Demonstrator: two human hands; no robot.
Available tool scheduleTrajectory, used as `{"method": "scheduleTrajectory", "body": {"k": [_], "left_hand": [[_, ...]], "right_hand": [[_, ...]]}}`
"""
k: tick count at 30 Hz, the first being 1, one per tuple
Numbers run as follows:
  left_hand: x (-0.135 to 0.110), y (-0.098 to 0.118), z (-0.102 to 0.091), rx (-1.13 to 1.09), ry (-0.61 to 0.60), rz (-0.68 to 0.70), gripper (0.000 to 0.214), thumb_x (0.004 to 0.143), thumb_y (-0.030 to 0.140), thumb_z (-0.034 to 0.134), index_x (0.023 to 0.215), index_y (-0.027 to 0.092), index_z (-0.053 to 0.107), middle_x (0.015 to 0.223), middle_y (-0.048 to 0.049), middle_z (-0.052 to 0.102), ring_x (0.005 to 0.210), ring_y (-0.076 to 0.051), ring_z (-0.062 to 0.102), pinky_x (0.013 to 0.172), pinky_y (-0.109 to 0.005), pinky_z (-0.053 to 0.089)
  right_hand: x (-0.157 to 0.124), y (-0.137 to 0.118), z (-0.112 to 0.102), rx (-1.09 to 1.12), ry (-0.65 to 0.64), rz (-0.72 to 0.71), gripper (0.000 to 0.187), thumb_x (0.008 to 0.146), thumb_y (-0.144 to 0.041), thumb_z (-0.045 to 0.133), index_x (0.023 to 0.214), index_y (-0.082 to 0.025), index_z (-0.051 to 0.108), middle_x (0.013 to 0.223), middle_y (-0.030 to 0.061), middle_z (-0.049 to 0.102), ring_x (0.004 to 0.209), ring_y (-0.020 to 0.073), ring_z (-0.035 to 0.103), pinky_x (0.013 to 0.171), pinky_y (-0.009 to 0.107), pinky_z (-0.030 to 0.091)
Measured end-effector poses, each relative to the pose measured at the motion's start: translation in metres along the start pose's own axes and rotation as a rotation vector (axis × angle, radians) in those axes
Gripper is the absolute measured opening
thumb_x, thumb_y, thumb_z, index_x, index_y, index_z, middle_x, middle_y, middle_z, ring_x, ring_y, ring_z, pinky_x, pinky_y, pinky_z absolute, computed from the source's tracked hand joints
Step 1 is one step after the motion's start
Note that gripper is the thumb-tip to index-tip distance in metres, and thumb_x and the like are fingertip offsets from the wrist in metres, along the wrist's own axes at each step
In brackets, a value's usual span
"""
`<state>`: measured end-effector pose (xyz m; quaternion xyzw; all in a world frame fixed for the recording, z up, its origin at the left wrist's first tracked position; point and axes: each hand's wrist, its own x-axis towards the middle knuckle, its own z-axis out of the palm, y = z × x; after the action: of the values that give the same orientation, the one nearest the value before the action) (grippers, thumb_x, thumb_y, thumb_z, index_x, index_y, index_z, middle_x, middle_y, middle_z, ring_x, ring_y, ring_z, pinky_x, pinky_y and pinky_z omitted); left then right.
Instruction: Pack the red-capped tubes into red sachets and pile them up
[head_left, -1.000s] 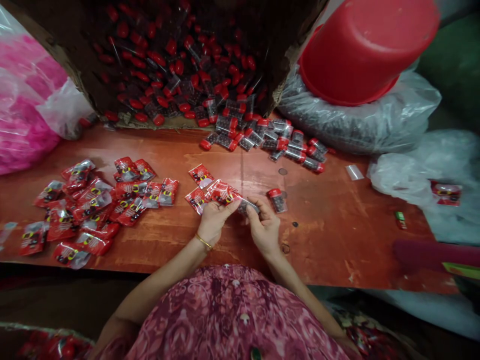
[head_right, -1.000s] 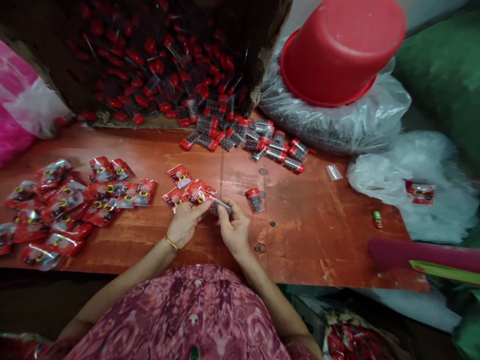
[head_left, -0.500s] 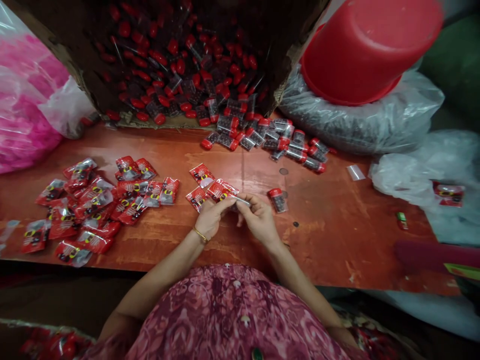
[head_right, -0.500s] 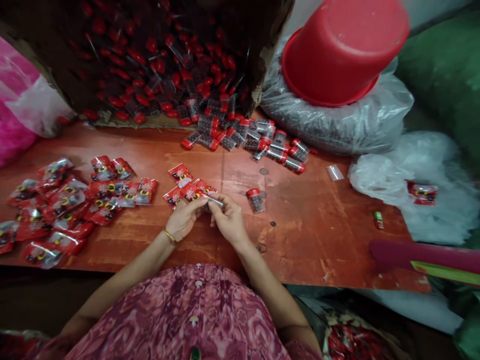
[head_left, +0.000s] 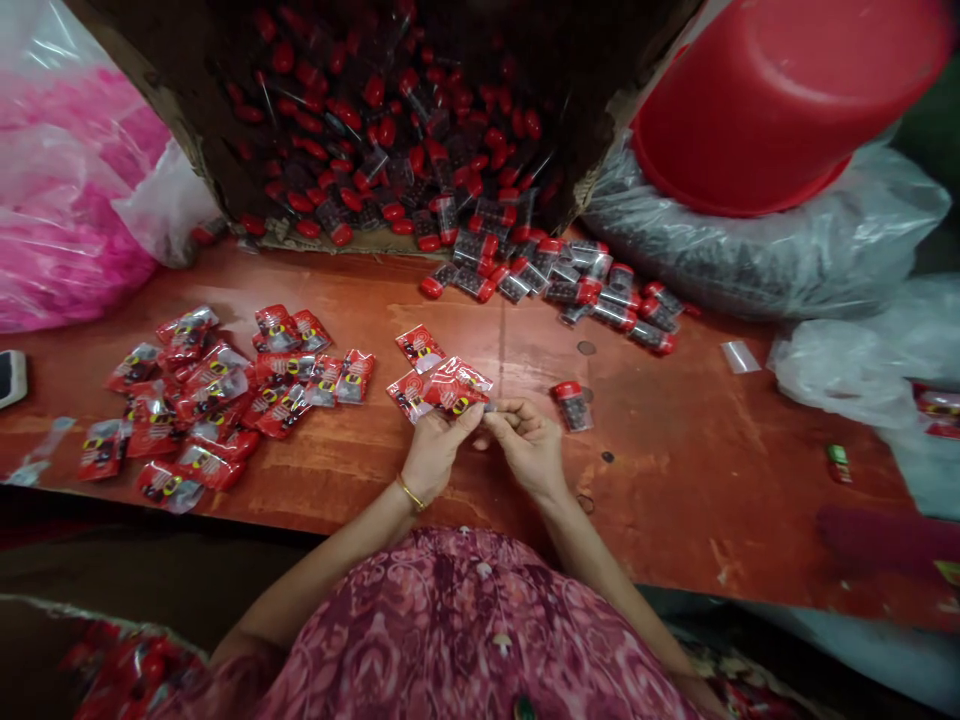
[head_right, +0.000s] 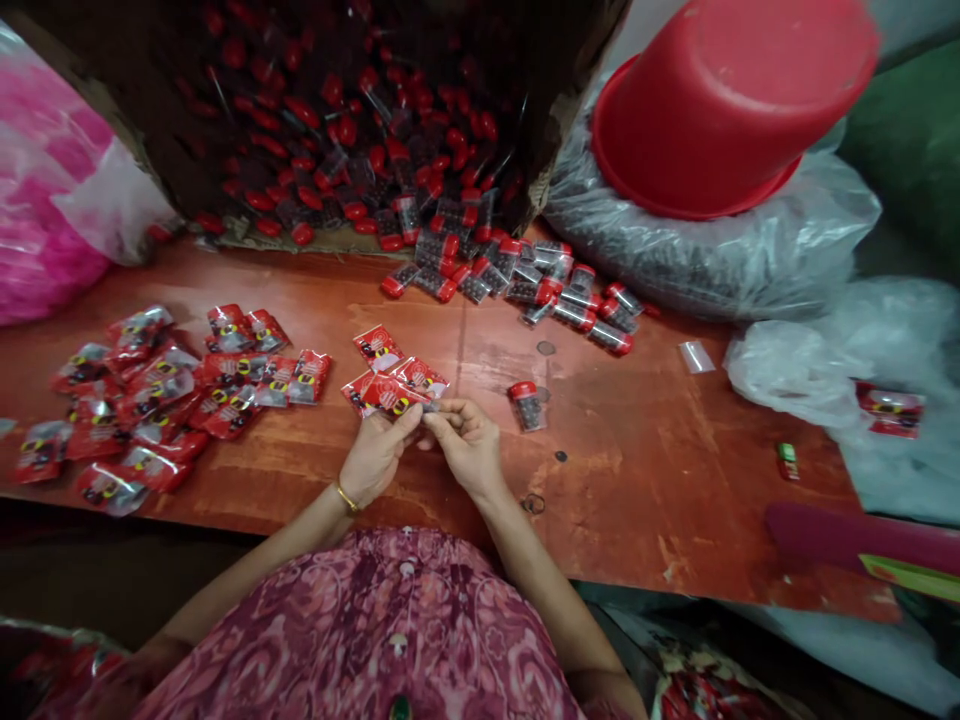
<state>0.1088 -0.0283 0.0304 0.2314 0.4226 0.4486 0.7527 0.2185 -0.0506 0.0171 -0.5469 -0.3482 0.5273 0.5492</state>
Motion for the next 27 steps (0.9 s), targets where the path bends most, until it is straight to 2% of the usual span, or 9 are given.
{"method": "scheduleTrajectory", "body": {"k": [8,12,15,17,18,20,23,25,27], "left_hand": [[0.002,0.013,-0.011,-0.09,-0.037,-0.209,0.026,0.061,0.038,0.075,0.066,0.015,0.064,0.063,0.0007,0.065,0.063,-0.011,0.06,0.067,-0.024,0.046],[0.005,0.035,-0.034,-0.135,0.12,-0.186,0.019,0.07,0.035,0.07,0.07,0.018,0.064,0.073,-0.0006,0.071,0.072,-0.013,0.066,0.075,-0.027,0.05],[0.011,0.066,-0.064,-0.222,0.337,0.029,0.023,0.079,0.04,0.059,0.071,0.019,0.063,0.073,0.0,0.071,0.078,-0.012,0.067,0.078,-0.025,0.051],[0.015,0.085,-0.082,-0.333,0.492,0.209,0.032,0.083,0.046,0.05,0.07,0.02,0.062,0.067,0.0023,0.07,0.075,-0.01,0.067,0.078,-0.023,0.051],[0.017,0.091,-0.088,-0.382,0.539,0.269,0.037,0.084,0.051,0.046,0.071,0.019,0.062,0.066,0.0023,0.07,0.074,-0.01,0.066,0.077,-0.022,0.051],[0.019,0.092,-0.092,-0.414,0.559,0.311,0.045,0.082,0.057,0.043,0.073,0.018,0.063,0.068,0.0008,0.07,0.074,-0.01,0.066,0.076,-0.021,0.051],[0.021,0.067,-0.074,-0.184,0.453,0.203,0.042,0.073,0.057,0.056,0.075,0.016,0.065,0.071,-0.0026,0.07,0.072,-0.013,0.067,0.073,-0.025,0.052],[0.024,0.043,-0.055,0.168,0.335,0.154,0.036,0.065,0.05,0.068,0.079,0.016,0.066,0.072,-0.0036,0.07,0.071,-0.017,0.067,0.073,-0.03,0.052],[0.03,0.023,-0.037,0.63,0.214,0.267,0.035,0.063,0.047,0.07,0.082,0.017,0.069,0.08,-0.0066,0.071,0.081,-0.022,0.067,0.08,-0.036,0.049]], "right_hand": [[0.021,0.007,0.027,-0.156,-0.052,-0.157,0.039,0.064,-0.046,0.07,0.05,-0.02,0.045,0.043,-0.0082,0.044,0.039,0.006,0.039,0.041,0.019,0.034],[0.026,0.002,0.024,-0.432,-0.145,-0.323,0.025,0.08,-0.044,0.055,0.075,-0.021,0.063,0.066,-0.0021,0.062,0.059,0.0115,0.056,0.059,0.023,0.044],[0.026,-0.007,-0.008,-0.711,0.065,-0.394,0.034,0.09,-0.04,0.038,0.092,-0.02,0.065,0.085,0.0051,0.067,0.075,0.0163,0.06,0.072,0.029,0.046],[0.026,-0.009,-0.04,-0.981,0.31,-0.422,0.034,0.087,-0.041,0.043,0.094,-0.016,0.064,0.089,0.0103,0.066,0.083,0.0214,0.058,0.078,0.035,0.044],[0.025,-0.007,-0.056,-1.1,0.424,-0.416,0.035,0.085,-0.043,0.046,0.096,-0.015,0.063,0.09,0.0125,0.065,0.086,0.024,0.057,0.08,0.038,0.043],[0.023,0.001,-0.082,-1.252,0.513,-0.387,0.038,0.083,-0.044,0.048,0.1,-0.012,0.062,0.098,0.0161,0.063,0.09,0.0269,0.054,0.081,0.041,0.041],[0.016,0.016,-0.1,-1.335,0.52,-0.376,0.039,0.083,-0.045,0.048,0.099,-0.012,0.062,0.1,0.0169,0.062,0.093,0.0271,0.053,0.082,0.04,0.04],[0.011,0.023,-0.099,-1.347,0.513,-0.379,0.038,0.085,-0.044,0.046,0.099,-0.012,0.062,0.1,0.0162,0.063,0.093,0.0267,0.053,0.081,0.039,0.04],[0.009,0.026,-0.095,-1.344,0.511,-0.381,0.037,0.086,-0.043,0.045,0.1,-0.013,0.062,0.1,0.0154,0.063,0.094,0.0263,0.053,0.08,0.038,0.039]]}}
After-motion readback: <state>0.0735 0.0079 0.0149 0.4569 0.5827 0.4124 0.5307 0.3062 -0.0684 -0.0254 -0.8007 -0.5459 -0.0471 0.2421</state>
